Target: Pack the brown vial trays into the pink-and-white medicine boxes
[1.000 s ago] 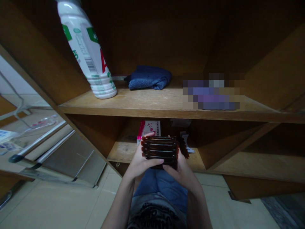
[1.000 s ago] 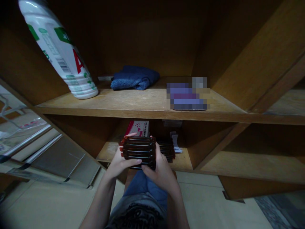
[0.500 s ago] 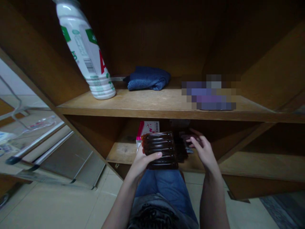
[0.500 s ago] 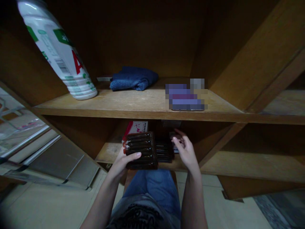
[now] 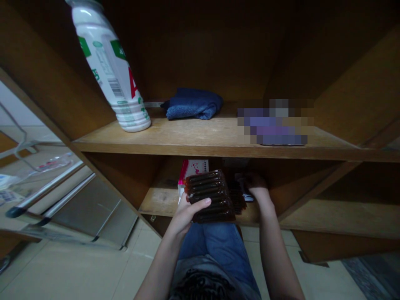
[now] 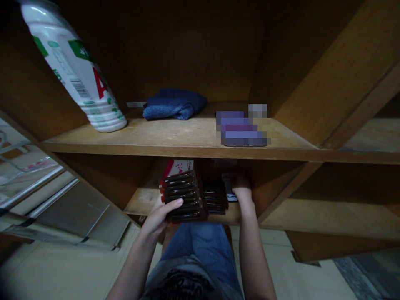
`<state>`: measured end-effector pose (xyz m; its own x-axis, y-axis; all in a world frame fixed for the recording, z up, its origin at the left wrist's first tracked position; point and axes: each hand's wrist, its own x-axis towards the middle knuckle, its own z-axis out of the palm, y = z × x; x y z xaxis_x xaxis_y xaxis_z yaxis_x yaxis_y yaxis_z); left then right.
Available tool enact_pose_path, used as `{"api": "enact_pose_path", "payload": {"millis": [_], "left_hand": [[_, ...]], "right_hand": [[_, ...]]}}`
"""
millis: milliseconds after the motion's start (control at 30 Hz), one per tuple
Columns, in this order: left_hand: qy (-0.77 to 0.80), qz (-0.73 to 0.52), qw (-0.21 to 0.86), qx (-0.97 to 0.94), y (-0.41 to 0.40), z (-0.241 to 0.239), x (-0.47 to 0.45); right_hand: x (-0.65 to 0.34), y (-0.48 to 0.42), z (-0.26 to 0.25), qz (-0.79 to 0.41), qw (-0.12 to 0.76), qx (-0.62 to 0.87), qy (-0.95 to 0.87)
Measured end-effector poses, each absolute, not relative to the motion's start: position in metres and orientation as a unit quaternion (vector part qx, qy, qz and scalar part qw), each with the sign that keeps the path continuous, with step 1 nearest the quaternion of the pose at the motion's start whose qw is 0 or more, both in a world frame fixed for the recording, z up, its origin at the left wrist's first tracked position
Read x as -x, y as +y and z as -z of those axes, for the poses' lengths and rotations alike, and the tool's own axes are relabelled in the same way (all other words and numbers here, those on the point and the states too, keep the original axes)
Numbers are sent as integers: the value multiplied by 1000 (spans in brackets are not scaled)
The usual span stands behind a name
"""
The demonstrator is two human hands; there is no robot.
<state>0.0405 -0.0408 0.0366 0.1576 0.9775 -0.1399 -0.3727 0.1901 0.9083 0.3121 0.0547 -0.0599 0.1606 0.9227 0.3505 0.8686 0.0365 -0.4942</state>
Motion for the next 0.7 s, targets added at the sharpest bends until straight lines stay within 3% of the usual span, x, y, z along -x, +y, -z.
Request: {"api": "enact_pose_path", "payload": {"millis": [433,600,700], "left_hand": [[381,-488,663,-421,-45,-33,-46],[357,-476,682,-425,-47,-32,-48],[345,-466,685,-442,-49,-32,-51]], "right_hand": [[-306,49,49,-18,265,708,-655],[-306,29,28,-1,298,696,-653],[-304,9,3,63,368,678,-634]]}}
